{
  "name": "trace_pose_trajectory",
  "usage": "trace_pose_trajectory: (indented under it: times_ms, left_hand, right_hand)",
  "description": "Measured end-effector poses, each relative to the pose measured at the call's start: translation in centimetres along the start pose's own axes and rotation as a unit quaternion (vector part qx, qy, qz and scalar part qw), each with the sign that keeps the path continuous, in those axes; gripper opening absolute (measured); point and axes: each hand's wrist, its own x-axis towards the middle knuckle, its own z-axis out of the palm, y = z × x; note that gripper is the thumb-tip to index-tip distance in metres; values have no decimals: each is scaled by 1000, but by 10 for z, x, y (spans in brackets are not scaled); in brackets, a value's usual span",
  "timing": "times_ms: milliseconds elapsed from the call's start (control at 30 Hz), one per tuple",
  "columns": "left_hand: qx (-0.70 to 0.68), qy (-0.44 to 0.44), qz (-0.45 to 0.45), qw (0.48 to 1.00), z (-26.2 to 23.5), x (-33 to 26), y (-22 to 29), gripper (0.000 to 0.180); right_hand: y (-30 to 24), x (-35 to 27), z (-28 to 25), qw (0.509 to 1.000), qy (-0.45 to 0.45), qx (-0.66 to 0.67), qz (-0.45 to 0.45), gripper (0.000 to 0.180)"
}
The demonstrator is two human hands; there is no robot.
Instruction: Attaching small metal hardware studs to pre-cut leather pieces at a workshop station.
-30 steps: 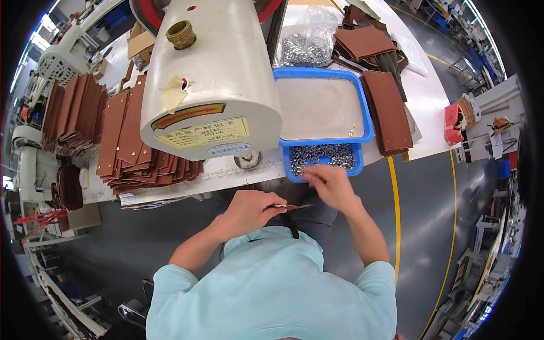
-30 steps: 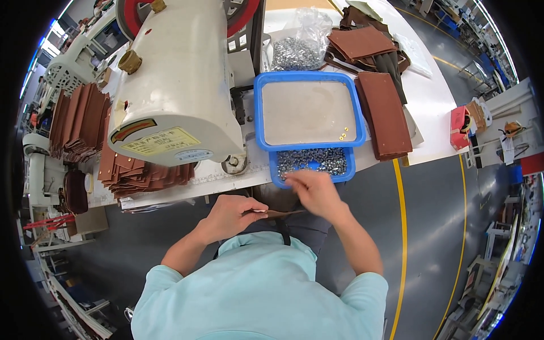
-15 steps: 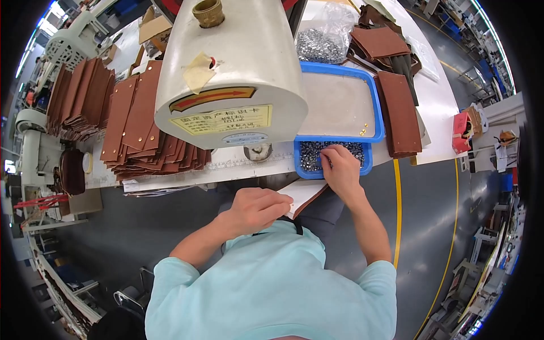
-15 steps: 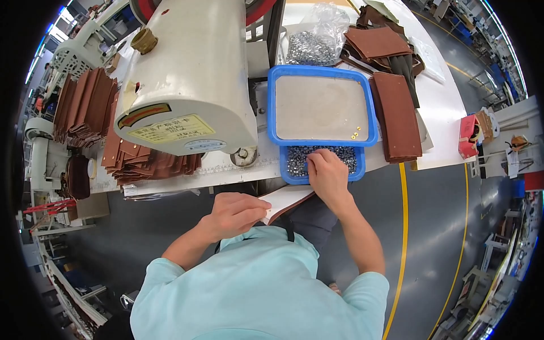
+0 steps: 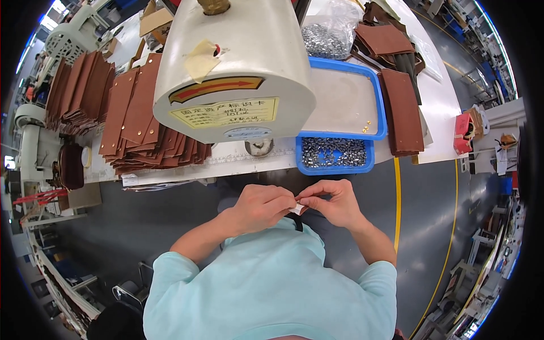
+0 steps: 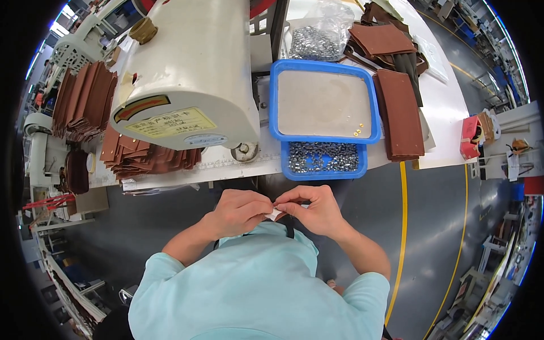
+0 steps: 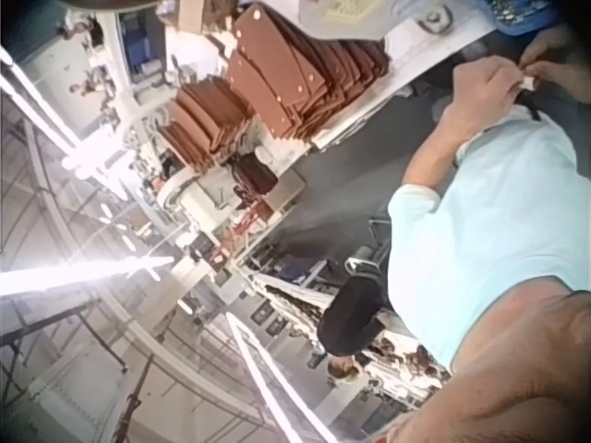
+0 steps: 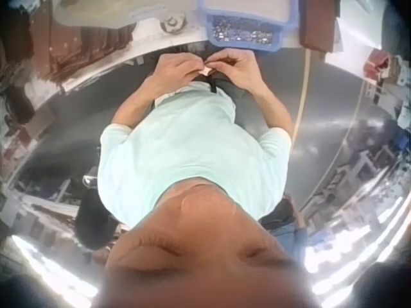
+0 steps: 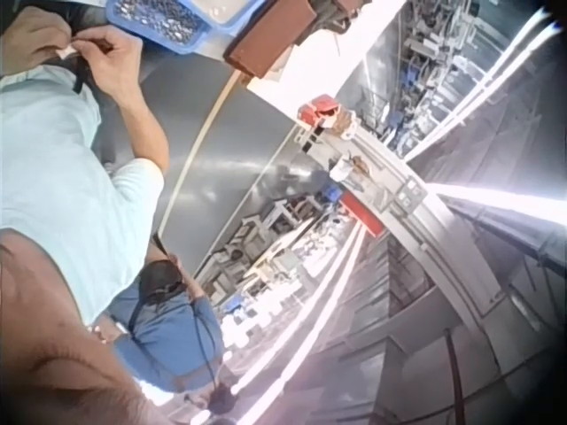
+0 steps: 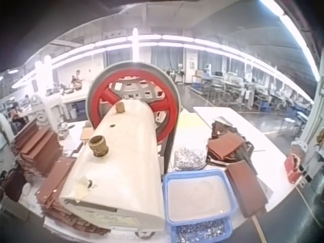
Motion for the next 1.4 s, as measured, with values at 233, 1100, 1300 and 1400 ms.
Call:
trace_pose_trajectory:
  times_ms: [233,1100,1300,1400]
  left_hand:
    - [-21,-12,-65,998,0,-4,2,23]
    - [-141,-190,-326,915,-4,28,21,55]
    - [-126,-188,-281,933,-4,38,15,50]
    - [-142,-197,-287,927,-3,39,13,47]
  right_hand:
    - [-5,-1,2,987,7,-135,-91,15]
    - [23,3,12,918,74,-256,-295,39]
    - [42,2,12,931,106,-187,-295,33]
    - [45,4,14,930,120,-161,-309,31]
